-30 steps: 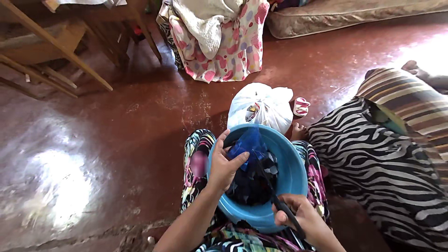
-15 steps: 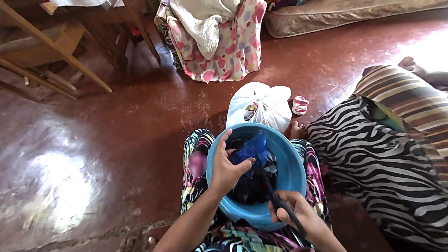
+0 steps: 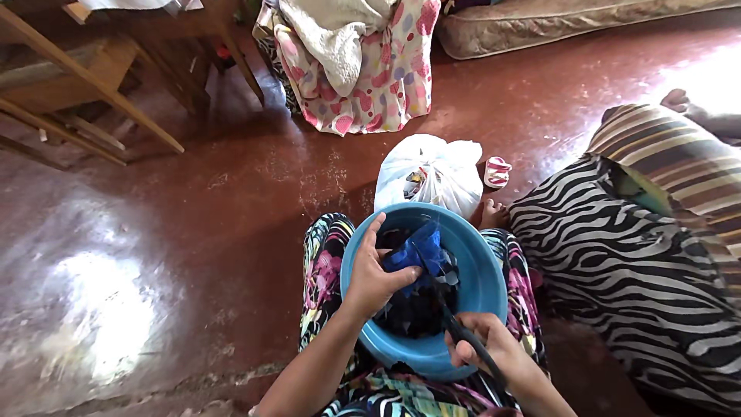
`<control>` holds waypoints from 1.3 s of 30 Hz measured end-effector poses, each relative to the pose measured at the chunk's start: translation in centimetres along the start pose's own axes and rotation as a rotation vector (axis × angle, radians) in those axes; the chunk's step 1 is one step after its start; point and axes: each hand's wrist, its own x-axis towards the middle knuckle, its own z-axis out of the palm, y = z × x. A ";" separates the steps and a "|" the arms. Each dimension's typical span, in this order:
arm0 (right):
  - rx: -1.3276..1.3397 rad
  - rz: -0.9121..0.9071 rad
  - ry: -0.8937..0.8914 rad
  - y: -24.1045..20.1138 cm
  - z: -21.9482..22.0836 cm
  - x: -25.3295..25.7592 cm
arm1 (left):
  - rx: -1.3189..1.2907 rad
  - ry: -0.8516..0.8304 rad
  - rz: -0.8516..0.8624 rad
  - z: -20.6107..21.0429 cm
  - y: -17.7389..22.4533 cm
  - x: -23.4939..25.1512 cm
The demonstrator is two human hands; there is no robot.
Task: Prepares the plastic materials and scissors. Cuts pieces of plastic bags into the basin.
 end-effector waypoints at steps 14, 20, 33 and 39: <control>0.372 -0.049 -0.467 0.7 -0.7 0.2 | -0.559 -0.523 0.176 -1.0 -3.6 1.6; 0.487 -0.052 -0.602 0.7 -0.7 0.4 | -0.719 -0.722 0.235 -0.4 -3.9 1.6; 0.494 -0.131 -0.496 1.3 -0.4 0.7 | -0.568 -0.354 0.148 0.3 -4.0 0.0; 0.526 -0.159 -0.428 1.7 0.2 0.6 | -0.548 -0.347 0.116 0.9 -3.8 -0.1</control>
